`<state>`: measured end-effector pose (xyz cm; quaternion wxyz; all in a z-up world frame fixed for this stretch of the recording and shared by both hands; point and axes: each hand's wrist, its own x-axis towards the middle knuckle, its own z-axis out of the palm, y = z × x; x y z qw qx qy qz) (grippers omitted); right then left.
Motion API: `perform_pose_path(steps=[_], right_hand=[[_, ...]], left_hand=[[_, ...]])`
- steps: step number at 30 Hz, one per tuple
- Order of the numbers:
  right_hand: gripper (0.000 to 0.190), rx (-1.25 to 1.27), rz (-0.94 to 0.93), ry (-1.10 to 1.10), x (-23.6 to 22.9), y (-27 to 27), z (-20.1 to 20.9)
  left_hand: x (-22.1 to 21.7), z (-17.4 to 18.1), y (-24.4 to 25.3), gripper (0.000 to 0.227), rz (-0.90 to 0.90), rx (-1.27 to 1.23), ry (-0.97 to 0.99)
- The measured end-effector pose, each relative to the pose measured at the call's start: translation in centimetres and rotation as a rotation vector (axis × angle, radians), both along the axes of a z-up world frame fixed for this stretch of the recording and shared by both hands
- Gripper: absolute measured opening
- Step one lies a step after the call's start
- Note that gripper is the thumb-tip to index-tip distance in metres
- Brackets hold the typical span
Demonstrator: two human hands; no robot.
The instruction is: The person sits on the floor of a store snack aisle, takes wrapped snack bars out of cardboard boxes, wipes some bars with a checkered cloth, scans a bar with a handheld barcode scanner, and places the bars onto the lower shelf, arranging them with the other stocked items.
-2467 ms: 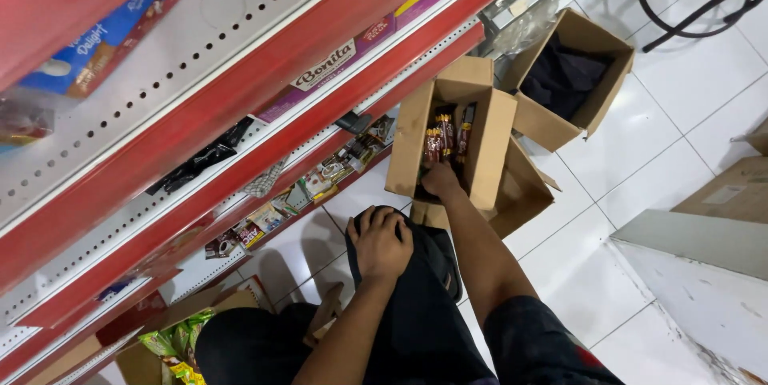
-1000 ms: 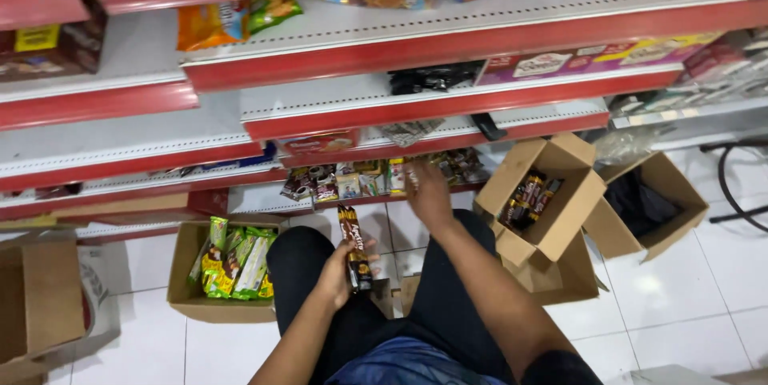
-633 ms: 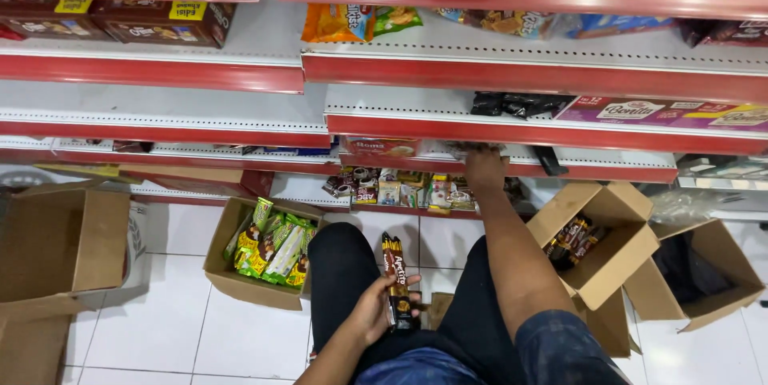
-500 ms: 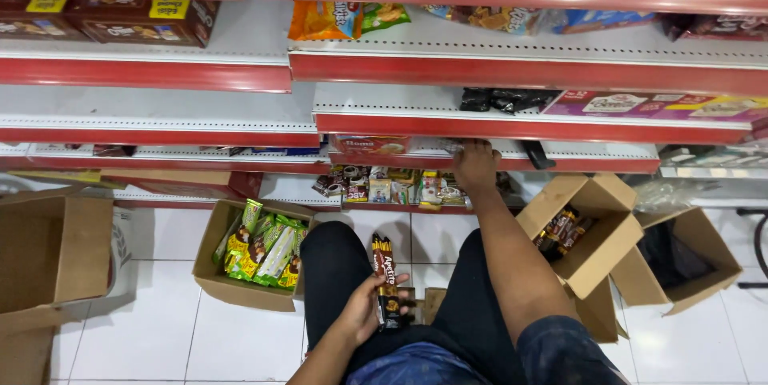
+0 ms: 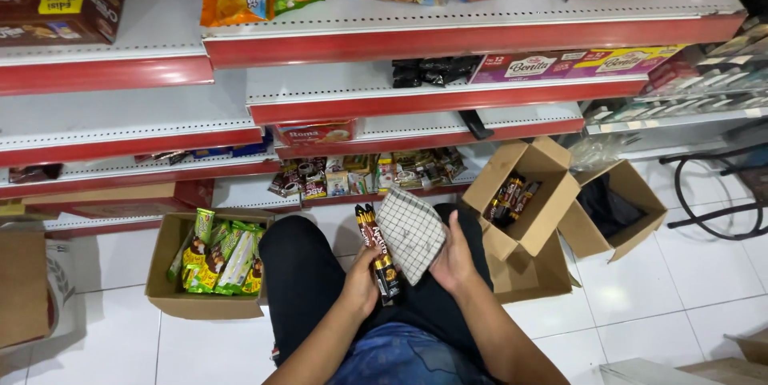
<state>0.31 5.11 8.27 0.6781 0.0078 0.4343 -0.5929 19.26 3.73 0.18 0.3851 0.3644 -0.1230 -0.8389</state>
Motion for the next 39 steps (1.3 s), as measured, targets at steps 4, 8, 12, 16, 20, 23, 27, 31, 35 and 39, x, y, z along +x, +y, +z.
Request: perform_pose_path(steps=[4,8,12,16,20,23,27,31,35,39], right_hand=[[0.055,-0.023,0.076,0.087,-1.2,3.2,-0.4],[0.048,-0.053,-0.023,0.294,-3.6,4.7,-1.6],[0.049,-0.21,-0.047,0.804,-4.3,4.8,0.6],[0.054,-0.451,0.143,1.352,-0.8,3.9,5.9],[0.063,-0.685,0.392,1.551,2.9,4.0,6.5],[0.062,-0.757,0.437,1.518,5.0,4.9,6.5],[0.054,-0.86,0.454,1.414,6.5,7.3,6.0],[0.044,-0.855,0.45,1.296,5.3,8.5,4.0],[0.028,-0.402,0.216,0.731,2.6,7.7,3.3],[0.029,-0.155,-0.058,0.445,-0.9,5.6,5.0]], left_hand=[[-0.5,2.0,0.7,0.033,-0.083,0.011,-0.002],[-0.8,5.5,0.9,0.037,-0.104,-0.016,-0.033],[-0.2,5.1,0.9,0.043,-0.148,0.039,0.144],[-1.3,5.0,1.4,0.054,-0.264,0.025,0.076],[-2.7,7.5,1.2,0.053,-0.204,0.034,0.097],[-2.5,7.7,0.2,0.05,-0.044,0.038,0.052],[-1.1,7.5,-1.2,0.057,0.102,0.241,0.022],[-0.3,-2.5,-3.8,0.054,0.097,0.009,0.32],[0.2,9.6,-2.3,0.043,0.135,0.249,0.13],[2.4,3.4,-3.1,0.049,0.01,0.053,0.266]])
